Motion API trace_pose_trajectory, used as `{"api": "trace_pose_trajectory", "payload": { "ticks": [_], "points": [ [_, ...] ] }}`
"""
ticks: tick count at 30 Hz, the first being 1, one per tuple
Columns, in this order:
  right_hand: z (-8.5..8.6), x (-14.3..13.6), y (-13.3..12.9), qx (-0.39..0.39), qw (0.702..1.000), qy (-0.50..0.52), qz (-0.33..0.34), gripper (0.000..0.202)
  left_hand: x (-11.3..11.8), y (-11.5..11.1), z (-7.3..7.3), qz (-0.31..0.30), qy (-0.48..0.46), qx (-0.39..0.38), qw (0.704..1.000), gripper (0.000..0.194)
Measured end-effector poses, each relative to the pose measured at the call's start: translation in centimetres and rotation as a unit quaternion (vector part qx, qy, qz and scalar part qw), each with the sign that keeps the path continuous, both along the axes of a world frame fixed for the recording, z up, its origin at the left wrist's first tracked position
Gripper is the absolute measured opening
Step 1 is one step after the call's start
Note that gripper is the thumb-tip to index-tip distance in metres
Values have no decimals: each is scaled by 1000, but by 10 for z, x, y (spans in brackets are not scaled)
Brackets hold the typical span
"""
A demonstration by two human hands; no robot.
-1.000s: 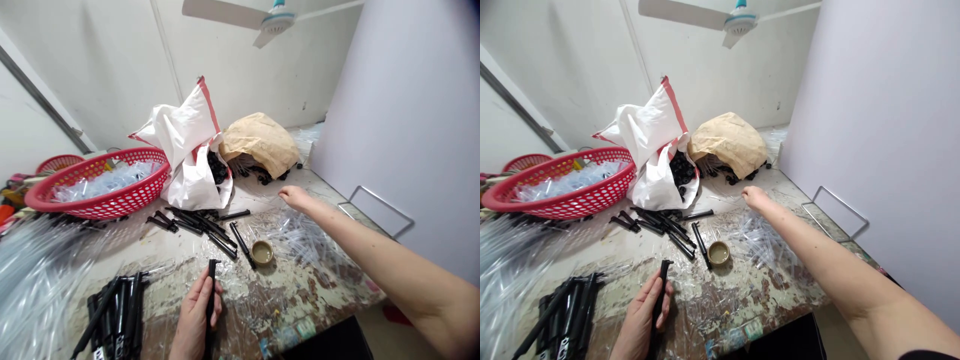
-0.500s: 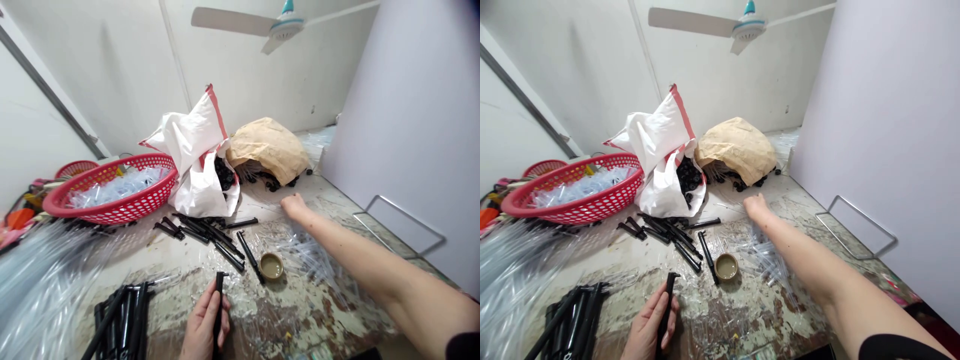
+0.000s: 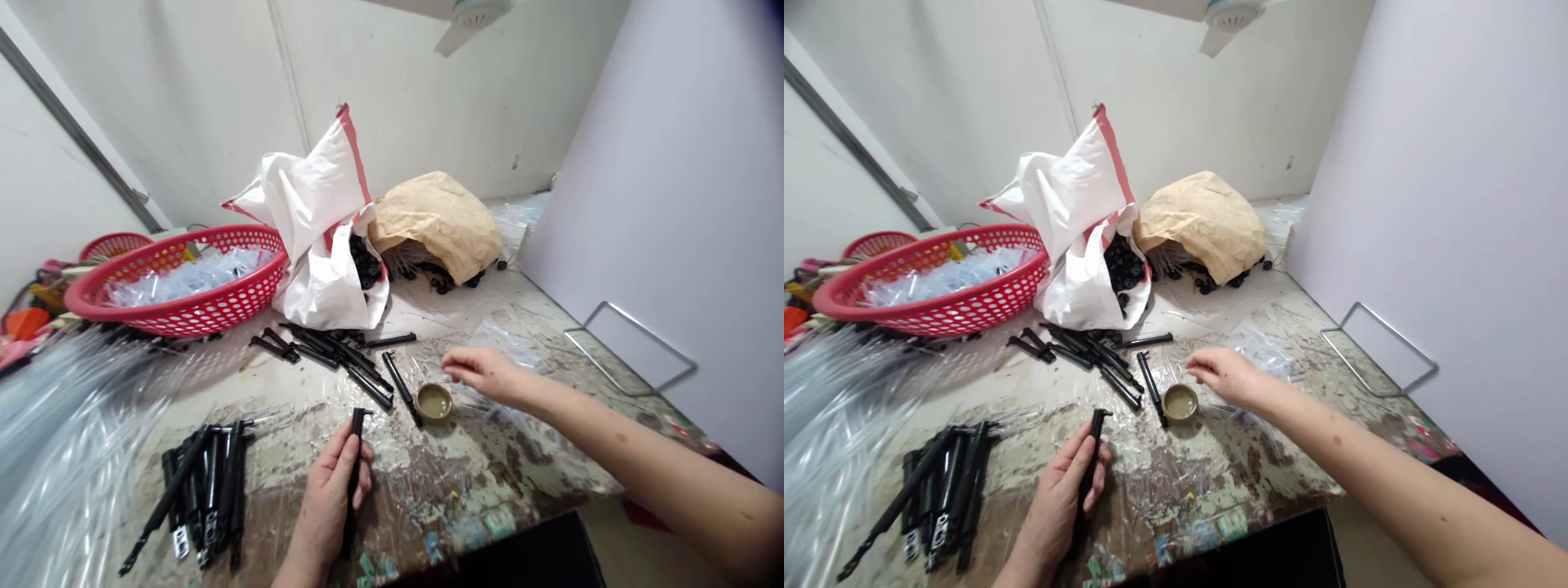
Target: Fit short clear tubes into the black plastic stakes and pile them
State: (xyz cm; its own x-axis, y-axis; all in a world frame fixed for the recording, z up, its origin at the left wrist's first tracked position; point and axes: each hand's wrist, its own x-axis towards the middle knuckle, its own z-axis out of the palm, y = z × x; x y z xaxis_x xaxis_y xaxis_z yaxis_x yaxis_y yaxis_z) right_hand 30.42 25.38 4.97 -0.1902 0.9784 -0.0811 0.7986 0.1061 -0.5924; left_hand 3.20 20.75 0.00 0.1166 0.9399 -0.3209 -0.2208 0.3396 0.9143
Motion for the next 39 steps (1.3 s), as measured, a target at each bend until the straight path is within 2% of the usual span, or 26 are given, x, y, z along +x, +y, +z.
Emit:
{"api": "trace_pose_trajectory", "payload": {
  "ticks": [3, 7, 11, 14, 17, 19, 21, 26, 31, 39],
  "points": [
    [-10, -12, -15, 95, 989, -92, 66, 15, 1, -2, -1, -11, 7, 20, 1000, 55],
    [-16, -24, -19, 203, 944, -247, 86, 14, 2, -5, -2, -20, 18, 36, 999, 60],
    [-15, -29, -18, 239, 930, -261, 101, 16, 2, -7, -3, -29, 23, 47, 998, 62],
    [-10, -32, -26, 231, 951, -200, 54, 14, 0, -7, -4, -27, 20, 48, 998, 59],
    [-6, -45, -39, 174, 985, -3, 1, 13, -1, -8, -4, -32, 9, 42, 999, 55],
    [-6, -59, -46, 125, 983, 134, -20, 15, -1, -8, -2, -41, -7, 35, 999, 54],
    [-8, -76, -50, 111, 973, 198, -35, 15, -2, -9, -1, -43, -19, 32, 998, 53],
    [-11, -101, -45, 153, 967, 200, -40, 15, -5, -9, 0, -28, -44, 29, 998, 45],
    [-12, -107, -40, 156, 967, 196, -48, 15, -7, -9, 2, -23, -73, 26, 997, 33],
    [-12, -118, -38, 163, 964, 199, -62, 16, -10, -8, 0, -18, -99, 27, 995, 28]
  ]
}}
